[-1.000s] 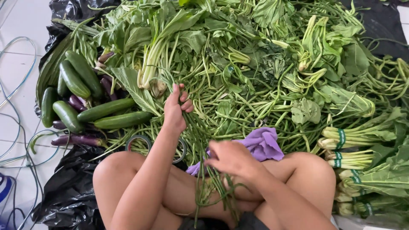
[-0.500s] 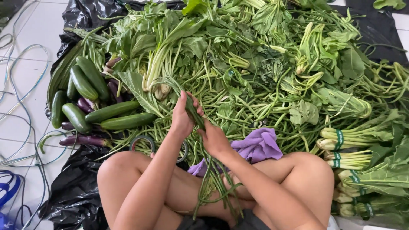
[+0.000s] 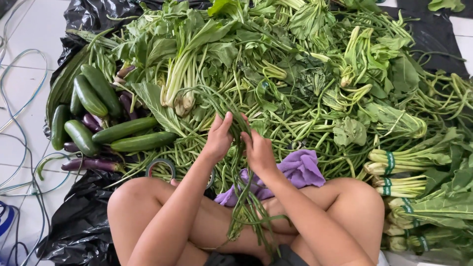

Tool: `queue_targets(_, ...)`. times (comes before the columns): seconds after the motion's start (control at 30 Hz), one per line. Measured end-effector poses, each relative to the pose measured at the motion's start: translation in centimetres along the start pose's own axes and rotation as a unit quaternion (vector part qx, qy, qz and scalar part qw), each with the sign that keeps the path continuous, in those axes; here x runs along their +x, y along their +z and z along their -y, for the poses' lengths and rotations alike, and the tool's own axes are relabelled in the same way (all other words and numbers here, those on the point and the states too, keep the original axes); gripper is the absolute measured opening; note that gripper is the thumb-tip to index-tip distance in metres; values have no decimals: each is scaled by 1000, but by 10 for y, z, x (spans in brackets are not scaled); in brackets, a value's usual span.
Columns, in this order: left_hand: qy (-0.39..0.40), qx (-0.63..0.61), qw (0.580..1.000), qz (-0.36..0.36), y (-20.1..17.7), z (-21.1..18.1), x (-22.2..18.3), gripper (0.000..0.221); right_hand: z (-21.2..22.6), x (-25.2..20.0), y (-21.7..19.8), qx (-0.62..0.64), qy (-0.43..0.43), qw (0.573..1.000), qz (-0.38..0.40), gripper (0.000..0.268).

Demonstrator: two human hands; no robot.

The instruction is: Bundling long green beans using adhesive tape and scissors while sitting on the floor among other produce.

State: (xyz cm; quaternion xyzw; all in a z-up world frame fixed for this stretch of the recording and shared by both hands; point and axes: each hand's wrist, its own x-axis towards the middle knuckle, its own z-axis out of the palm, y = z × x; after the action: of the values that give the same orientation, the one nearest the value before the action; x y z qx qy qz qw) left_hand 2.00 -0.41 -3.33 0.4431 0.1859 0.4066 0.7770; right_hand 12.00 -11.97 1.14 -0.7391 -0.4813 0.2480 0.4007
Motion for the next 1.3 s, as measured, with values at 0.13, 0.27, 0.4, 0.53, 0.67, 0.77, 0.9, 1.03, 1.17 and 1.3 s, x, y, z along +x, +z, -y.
queue_targets(0.13,10,56,998,0,-4,3,-3,31,24,0,-11,-58,-75,991,-98,40)
queue_targets(0.27,11,67,997,-38,-27,38,3,37,5,15,-8,-115,-121,972,-165,36)
queue_targets(0.4,-3,60,998,-10,-2,7,5,20,1,18,-13,-119,-115,972,-164,40)
queue_targets(0.53,-37,15,999,14,1,5,6,13,-4,23,-16,-34,-90,989,-109,44)
queue_targets(0.67,-83,-61,994,-30,-3,11,10,30,-9,26,-4,23,-89,996,-11,32)
queue_targets(0.77,-85,-15,994,-60,10,-9,0,33,10,15,-13,0,-121,992,35,37)
queue_targets(0.9,-98,-38,992,-68,6,-4,1,38,27,11,-16,9,-99,992,76,50)
queue_targets(1.03,-117,-59,988,-79,6,-10,-1,42,23,10,-13,19,-78,994,72,51)
queue_targets(1.17,-85,-88,990,-75,22,-29,-3,40,9,10,-6,63,-70,995,16,20)
queue_targets(1.3,-72,-117,985,-101,18,-30,-5,38,-5,17,-2,105,-52,993,-27,13)
